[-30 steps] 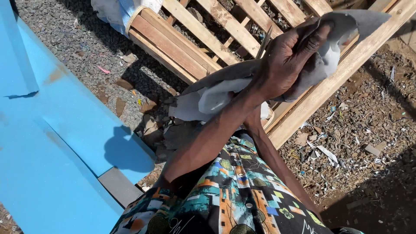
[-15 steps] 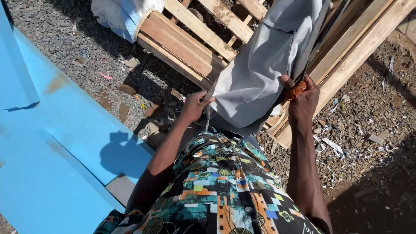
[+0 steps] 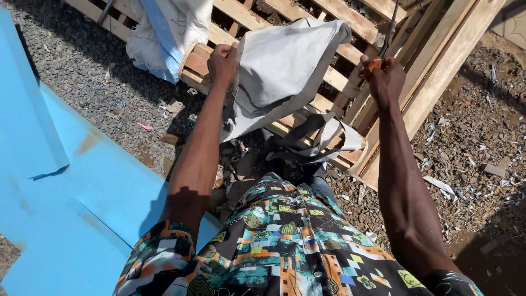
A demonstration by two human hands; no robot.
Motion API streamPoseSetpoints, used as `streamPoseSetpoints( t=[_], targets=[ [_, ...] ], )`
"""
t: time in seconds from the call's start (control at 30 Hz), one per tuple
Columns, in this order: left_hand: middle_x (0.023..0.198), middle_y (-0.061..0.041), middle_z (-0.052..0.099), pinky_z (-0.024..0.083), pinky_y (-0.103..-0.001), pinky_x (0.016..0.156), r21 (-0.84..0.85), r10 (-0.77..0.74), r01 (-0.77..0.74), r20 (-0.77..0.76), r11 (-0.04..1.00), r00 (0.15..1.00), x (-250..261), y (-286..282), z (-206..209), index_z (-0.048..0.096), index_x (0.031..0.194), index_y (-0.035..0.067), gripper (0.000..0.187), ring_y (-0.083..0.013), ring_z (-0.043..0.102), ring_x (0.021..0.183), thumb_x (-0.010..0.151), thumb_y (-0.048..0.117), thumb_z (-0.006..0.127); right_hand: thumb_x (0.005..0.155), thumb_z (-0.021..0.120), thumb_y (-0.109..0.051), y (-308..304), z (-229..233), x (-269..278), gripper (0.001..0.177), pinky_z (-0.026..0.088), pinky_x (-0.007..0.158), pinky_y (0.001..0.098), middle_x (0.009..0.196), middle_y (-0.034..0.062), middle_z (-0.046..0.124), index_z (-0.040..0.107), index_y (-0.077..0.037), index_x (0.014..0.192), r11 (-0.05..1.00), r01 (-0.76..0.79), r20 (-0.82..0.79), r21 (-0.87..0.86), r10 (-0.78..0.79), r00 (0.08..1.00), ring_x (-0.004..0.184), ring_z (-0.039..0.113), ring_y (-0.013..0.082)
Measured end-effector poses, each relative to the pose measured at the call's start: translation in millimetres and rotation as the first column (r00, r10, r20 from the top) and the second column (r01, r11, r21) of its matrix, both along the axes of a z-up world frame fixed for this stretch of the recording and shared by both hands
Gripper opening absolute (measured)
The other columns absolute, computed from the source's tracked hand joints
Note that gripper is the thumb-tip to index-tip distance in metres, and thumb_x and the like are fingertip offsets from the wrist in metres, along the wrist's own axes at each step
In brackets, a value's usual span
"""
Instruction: Cutting through a large piece of white fabric or protective wrapping on wooden pallets using scissors.
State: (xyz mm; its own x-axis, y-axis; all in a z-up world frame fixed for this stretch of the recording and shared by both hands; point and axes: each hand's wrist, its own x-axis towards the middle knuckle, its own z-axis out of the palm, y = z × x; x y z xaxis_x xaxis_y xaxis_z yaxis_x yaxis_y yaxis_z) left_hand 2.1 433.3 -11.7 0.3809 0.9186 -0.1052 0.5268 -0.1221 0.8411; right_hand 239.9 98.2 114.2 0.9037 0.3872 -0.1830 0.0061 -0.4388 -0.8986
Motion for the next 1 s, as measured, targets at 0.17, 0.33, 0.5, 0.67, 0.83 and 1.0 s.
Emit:
streamPoseSetpoints(
  t=[0.17, 0.33, 0.5, 0.67, 0.83, 1.0],
  targets=[
    [0.134, -0.012, 0.054, 0.047, -0.05, 0.096, 0.034, 0.007, -0.003, -0.145, 0.999, 0.989, -61, -53, -55, 0.047, 0.131, 0.009, 0.073, -0.0356, 0.055, 0.12, 0.087, 0.055, 0.084, 0.098, 0.068, -0.031, -72, -31, -115, 0.036, 0.063, 0.082, 0.0382, 0.109, 0.0114, 0.076, 0.064, -0.006, 0.123, 0.997, 0.001, -0.239, -0.079, -0.02, 0.971, 0.091, 0.075, 0.0214],
    [0.116, -0.014, 0.058, 0.046, -0.047, 0.083, 0.071, 0.01, -0.004, -0.08, 0.997, 0.997, -91, -132, -101, 0.058, 0.1, 0.008, 0.031, -0.0358, 0.059, 0.1, 0.093, 0.019, 0.086, 0.096, 0.058, -0.007, -184, -93, -232, 0.021, 0.063, 0.078, 0.0465, 0.105, 0.0144, 0.081, 0.078, 0.001, 0.095, 0.959, 0.061, -0.344, -0.277, -0.158, 0.925, 0.089, 0.077, 0.0273],
    [0.124, -0.023, 0.074, 0.052, -0.054, 0.093, -0.237, 0.067, -0.138, -0.285, 0.962, 0.956, -71, -168, -148, 0.071, 0.122, 0.0, 0.049, -0.0466, 0.066, 0.119, 0.092, 0.037, 0.08, 0.103, 0.059, -0.019, -220, -83, -233, 0.036, 0.044, 0.041, 0.0366, 0.081, 0.0207, 0.074, 0.065, 0.001, 0.132, 0.883, 0.183, -0.28, -0.432, -0.325, 0.904, 0.052, 0.053, 0.0237],
    [0.136, -0.03, 0.058, 0.051, -0.059, 0.096, -0.483, -0.068, 0.048, -0.024, 0.874, 0.997, -46, -214, -79, 0.051, 0.139, -0.01, 0.07, -0.0465, 0.058, 0.126, 0.1, 0.044, 0.073, 0.097, 0.074, -0.033, -207, -78, -182, 0.046, 0.036, 0.053, 0.032, 0.067, 0.015, 0.064, 0.061, -0.002, 0.129, 0.929, 0.176, -0.18, -0.324, -0.244, 0.953, 0.057, 0.047, 0.0185],
    [0.052, -0.009, 0.066, 0.05, -0.031, 0.044, -0.515, -0.19, 0.251, 0.169, 0.82, 0.967, -47, -268, -48, 0.064, 0.084, 0.008, 0.038, -0.0179, 0.064, 0.039, 0.097, 0.042, 0.074, 0.09, 0.086, -0.044, -114, -26, -178, 0.044, 0.054, 0.074, 0.032, 0.079, 0.015, 0.074, 0.07, -0.003, 0.096, 0.988, 0.109, -0.218, -0.112, -0.131, 0.967, 0.078, 0.073, 0.0236],
    [0.045, -0.009, 0.064, 0.052, -0.031, 0.05, -0.586, -0.34, 0.422, 0.25, 0.692, 0.906, -81, -301, 6, 0.065, 0.046, 0.013, 0.062, -0.0183, 0.063, 0.037, 0.096, 0.049, 0.072, 0.08, 0.066, -0.027, -65, -85, -175, 0.034, 0.048, 0.085, 0.0554, 0.091, 0.0251, 0.069, 0.065, 0.001, 0.1, 0.923, -0.235, -0.189, -0.306, 0.183, 0.965, 0.101, 0.066, 0.0495]
  ],
)
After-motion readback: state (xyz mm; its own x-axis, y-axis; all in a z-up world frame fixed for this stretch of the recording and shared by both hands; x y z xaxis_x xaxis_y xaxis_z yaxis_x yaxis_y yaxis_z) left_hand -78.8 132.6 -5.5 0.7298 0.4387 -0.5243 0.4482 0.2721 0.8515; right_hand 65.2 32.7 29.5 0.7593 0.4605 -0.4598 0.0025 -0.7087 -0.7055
